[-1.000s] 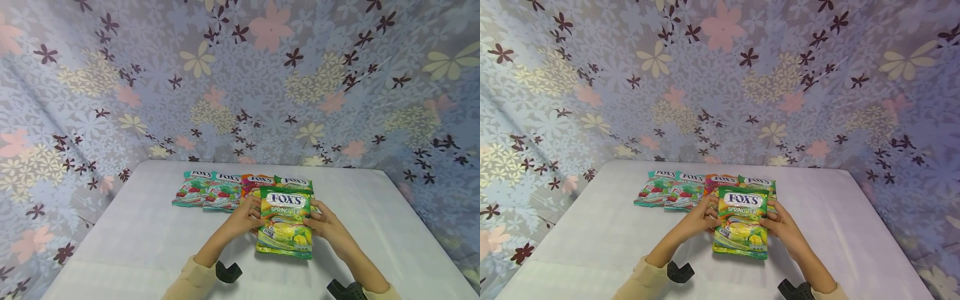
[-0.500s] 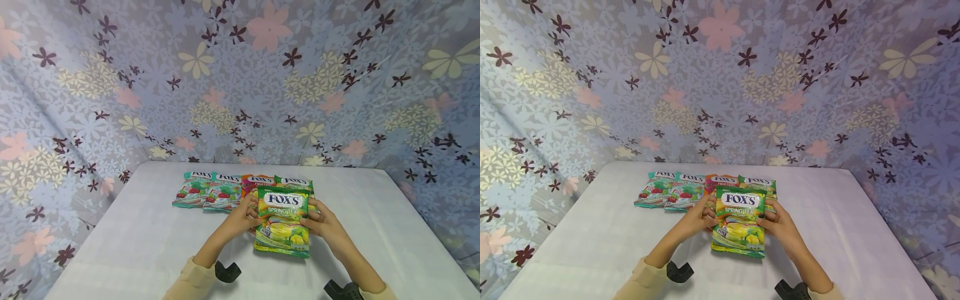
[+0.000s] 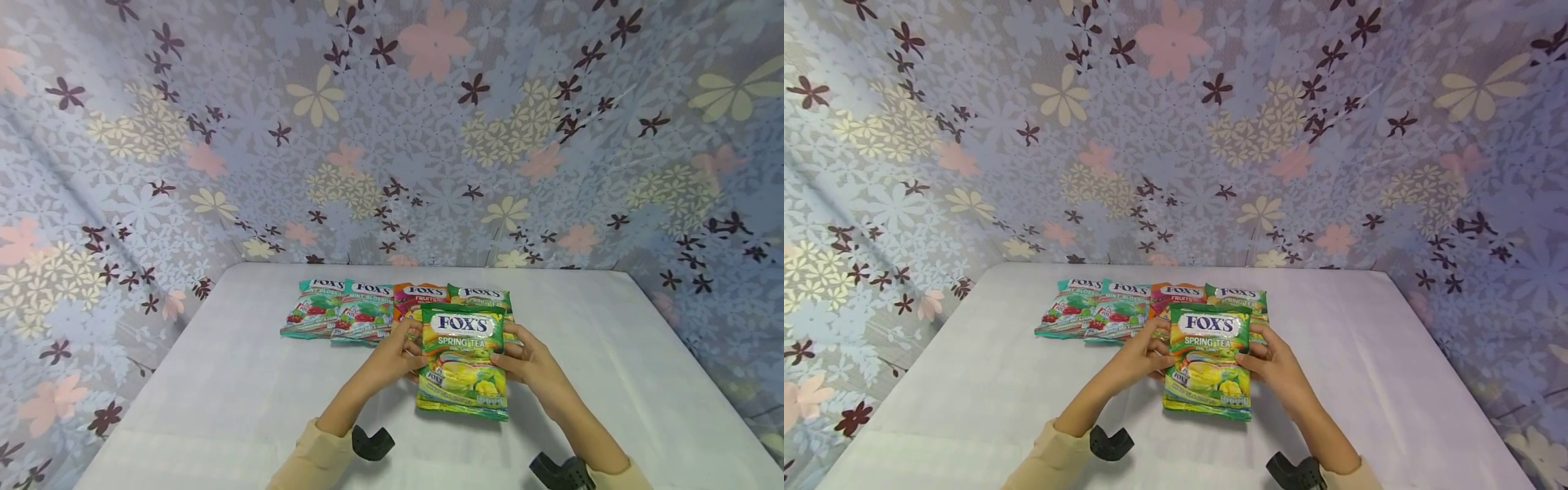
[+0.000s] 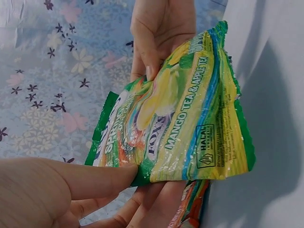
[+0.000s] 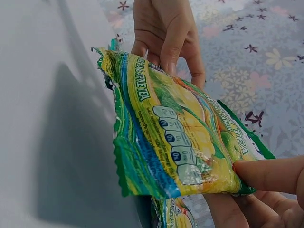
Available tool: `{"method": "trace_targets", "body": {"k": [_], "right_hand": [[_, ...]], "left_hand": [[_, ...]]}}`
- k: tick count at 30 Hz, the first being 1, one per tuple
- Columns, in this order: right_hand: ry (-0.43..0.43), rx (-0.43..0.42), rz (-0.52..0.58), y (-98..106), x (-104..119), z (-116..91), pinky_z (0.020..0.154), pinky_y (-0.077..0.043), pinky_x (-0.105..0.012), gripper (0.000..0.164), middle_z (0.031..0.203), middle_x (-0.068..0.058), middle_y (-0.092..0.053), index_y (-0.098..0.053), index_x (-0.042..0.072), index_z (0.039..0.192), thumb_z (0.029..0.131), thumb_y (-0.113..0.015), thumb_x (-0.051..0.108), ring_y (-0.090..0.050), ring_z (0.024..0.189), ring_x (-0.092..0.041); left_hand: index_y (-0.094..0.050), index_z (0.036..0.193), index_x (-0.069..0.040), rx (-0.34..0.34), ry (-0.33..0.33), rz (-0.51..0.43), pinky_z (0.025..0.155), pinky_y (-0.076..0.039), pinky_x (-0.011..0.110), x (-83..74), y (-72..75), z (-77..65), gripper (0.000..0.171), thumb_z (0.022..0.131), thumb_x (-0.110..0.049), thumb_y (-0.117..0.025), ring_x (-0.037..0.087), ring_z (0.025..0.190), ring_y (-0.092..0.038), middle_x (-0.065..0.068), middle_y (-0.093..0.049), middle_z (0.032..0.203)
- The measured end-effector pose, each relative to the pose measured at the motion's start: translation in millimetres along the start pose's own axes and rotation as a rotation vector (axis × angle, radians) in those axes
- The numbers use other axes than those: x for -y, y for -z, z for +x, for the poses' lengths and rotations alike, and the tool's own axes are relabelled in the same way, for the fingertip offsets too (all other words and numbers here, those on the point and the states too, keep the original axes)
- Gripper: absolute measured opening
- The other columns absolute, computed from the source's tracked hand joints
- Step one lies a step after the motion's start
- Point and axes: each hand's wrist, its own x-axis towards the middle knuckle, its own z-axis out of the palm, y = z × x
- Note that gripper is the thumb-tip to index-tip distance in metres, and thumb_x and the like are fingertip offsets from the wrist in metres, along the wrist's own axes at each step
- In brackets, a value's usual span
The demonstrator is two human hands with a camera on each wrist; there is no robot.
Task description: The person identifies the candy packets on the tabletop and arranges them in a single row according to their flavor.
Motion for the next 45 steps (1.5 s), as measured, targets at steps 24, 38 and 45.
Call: {"method": "trace_targets", "body": {"k": [24, 38, 45], "right_hand": [[-0.122, -0.152, -0.06, 61.1, -29.9, 4.2, 0.079, -0.051, -0.032, 0.058, 0.118, -0.008, -0.063, -0.031, 0.001, 0.144, 0.096, -0.06, 0.017, -0.063, 0.092, -0.012], [-0.182, -0.273, -0.178, 106.3, -44.0, 24.6, 0.074, -0.05, -0.027, 0.063, 0.124, -0.018, -0.054, -0.027, -0.002, 0.148, 0.097, -0.056, 0.02, -0.058, 0.087, -0.006], [-0.196, -0.314, -0.232, 123.5, -50.0, 34.7, 0.073, -0.051, -0.028, 0.062, 0.134, -0.03, -0.044, -0.026, -0.004, 0.148, 0.098, -0.055, 0.017, -0.058, 0.087, -0.008]], "left_hand": [[-0.05, 0.119, -0.008, 0.027, 0.057, 0.051, 0.061, -0.056, 0.036, -3.0, -57.3, 64.3, 0.039, 0.086, 0.001, -0.07, 0.02, 0.066, -0.066, 0.007, -0.066, 0.089], [-0.054, 0.123, -0.004, -0.022, 0.044, 0.202, 0.058, -0.055, 0.029, -15.1, -100.3, 109.1, 0.04, 0.087, -0.001, -0.07, 0.018, 0.061, -0.066, 0.006, -0.066, 0.087], [-0.053, 0.132, -0.004, -0.052, 0.108, 0.3, 0.052, -0.047, 0.024, -22.5, -117.7, 122.5, 0.045, 0.089, -0.009, -0.068, 0.016, 0.059, -0.063, 0.002, -0.062, 0.07]]}}
